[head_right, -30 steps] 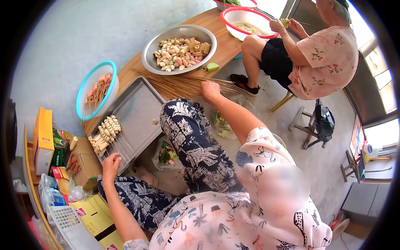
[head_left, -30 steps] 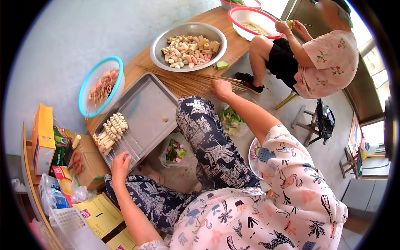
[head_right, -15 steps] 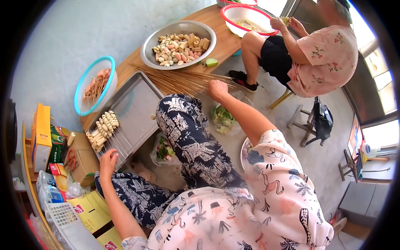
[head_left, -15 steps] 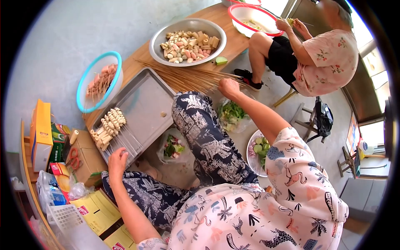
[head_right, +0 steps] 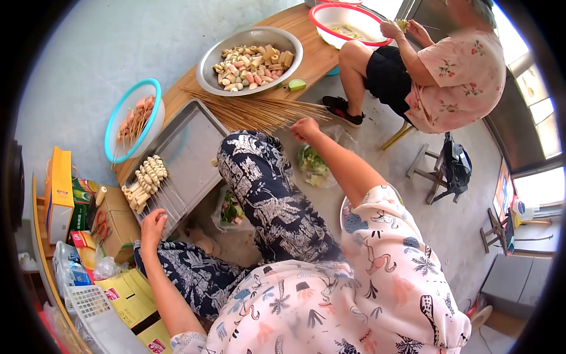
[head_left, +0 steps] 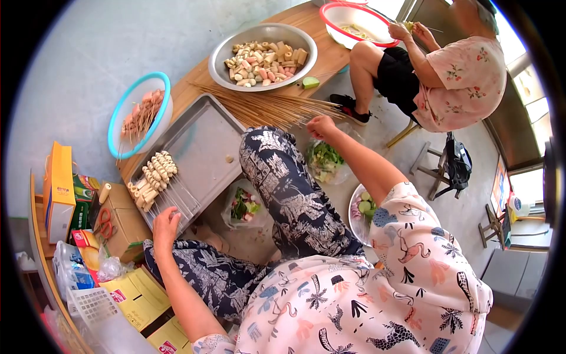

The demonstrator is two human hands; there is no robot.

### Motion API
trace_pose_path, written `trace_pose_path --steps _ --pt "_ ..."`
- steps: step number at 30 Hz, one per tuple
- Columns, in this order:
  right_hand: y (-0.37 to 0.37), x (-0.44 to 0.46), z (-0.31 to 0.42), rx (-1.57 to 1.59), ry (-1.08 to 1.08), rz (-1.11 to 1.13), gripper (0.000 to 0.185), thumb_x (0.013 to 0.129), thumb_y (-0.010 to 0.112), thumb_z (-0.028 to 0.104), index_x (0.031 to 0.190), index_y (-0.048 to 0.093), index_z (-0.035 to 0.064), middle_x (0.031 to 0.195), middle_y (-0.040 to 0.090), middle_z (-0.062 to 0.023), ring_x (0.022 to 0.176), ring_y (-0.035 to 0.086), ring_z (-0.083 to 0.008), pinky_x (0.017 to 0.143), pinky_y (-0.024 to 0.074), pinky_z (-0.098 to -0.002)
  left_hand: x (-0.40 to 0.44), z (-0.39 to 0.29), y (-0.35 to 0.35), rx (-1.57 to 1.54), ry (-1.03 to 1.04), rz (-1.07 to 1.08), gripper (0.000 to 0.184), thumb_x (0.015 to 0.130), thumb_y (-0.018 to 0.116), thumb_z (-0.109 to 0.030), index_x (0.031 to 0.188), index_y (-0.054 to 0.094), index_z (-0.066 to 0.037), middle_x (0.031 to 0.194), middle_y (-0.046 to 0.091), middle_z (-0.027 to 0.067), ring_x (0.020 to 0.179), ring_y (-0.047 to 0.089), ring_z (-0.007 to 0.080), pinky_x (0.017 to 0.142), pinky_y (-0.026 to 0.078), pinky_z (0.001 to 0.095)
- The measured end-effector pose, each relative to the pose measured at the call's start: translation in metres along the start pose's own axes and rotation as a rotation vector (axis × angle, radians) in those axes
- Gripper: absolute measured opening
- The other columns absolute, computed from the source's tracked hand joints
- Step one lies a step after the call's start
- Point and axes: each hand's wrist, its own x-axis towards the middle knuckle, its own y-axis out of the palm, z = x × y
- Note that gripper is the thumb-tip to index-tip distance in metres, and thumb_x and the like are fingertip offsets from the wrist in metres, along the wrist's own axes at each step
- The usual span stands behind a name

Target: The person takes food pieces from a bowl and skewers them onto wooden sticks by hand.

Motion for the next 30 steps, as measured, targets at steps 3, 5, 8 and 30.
trace_pose_path --steps 3,5,8,30 --pt "-0.01 -0.019 0.006 -0.175 -0.073 -0.045 0.011 0.077 0.067 0.014 0.075 0.063 0.0044 0.064 0.062 -0.0055 0.047 0.055 -0.0126 0.039 0.0407 -0.0255 0.001 -0.001 0.0 0.015 0.011 0.0 0.021 0.082 0.061 -0.012 0.099 0.062 0.002 0.065 0.058 0.0083 0.056 0.058 0.0159 0.057 0.047 0.0294" --pt "-0.018 -0.03 0.006 -0.118 -0.081 0.003 0.01 0.078 0.065 0.014 0.076 0.062 0.0043 0.065 0.061 -0.0052 0.047 0.055 -0.0122 0.039 0.0399 -0.0248 0.001 0.001 0.001 0.026 0.022 -0.003 0.021 0.082 0.061 -0.011 0.098 0.062 0.002 0.065 0.058 0.0084 0.056 0.057 0.016 0.057 0.047 0.0295" --pt "-0.033 -0.053 0.007 -0.028 -0.053 0.149 0.009 0.079 0.062 0.013 0.079 0.061 0.004 0.066 0.061 -0.005 0.048 0.055 -0.0117 0.039 0.0384 -0.0238 0.001 0.001 0.001 0.021 0.024 0.002 0.02 0.082 0.06 -0.011 0.098 0.062 0.002 0.064 0.058 0.0088 0.056 0.057 0.016 0.056 0.046 0.0293" --pt "0.004 -0.291 0.135 -0.015 -0.131 0.932 0.012 0.087 0.056 0.012 0.078 0.055 0.0042 0.077 0.062 -0.0048 0.067 0.055 -0.0106 0.062 0.0453 -0.0247 -0.009 -0.24 0.012 -1.489 0.011 0.158 0.039 0.094 0.055 -0.024 0.126 0.05 -0.002 0.1 0.065 0.0091 0.065 0.057 0.0103 0.052 0.04 0.0188"
